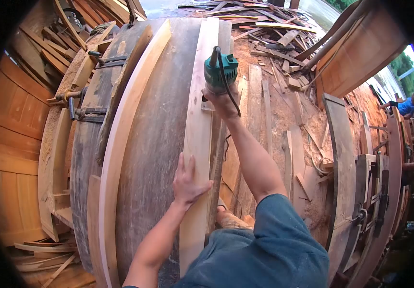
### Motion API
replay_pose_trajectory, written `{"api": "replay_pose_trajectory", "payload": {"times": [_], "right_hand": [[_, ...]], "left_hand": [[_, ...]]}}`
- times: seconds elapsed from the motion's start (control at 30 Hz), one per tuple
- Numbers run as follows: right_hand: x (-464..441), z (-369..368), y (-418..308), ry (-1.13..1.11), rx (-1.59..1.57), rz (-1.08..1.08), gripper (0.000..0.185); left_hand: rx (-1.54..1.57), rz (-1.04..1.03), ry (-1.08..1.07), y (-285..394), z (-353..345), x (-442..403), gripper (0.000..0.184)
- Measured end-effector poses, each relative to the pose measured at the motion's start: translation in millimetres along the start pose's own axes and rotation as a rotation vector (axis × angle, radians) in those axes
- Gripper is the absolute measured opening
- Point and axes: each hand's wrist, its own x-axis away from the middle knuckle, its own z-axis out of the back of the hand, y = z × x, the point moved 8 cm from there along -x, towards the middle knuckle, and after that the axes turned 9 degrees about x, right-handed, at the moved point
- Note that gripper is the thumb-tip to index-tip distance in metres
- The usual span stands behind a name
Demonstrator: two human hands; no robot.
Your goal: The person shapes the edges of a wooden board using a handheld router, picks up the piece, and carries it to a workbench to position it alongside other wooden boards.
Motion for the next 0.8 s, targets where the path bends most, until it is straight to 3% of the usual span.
{"api": "replay_pose_trajectory", "payload": {"times": [0.47,0.8], "right_hand": [[-70,-2,18,0.047,-0.028,0.009,0.052],[-108,-9,18,-0.038,-0.068,0.001,0.05]], "left_hand": [[-0.018,0.0,-0.025,1,-3,-4,0.104],[-0.024,0.034,-0.041,-2,-7,-4,0.105]]}}
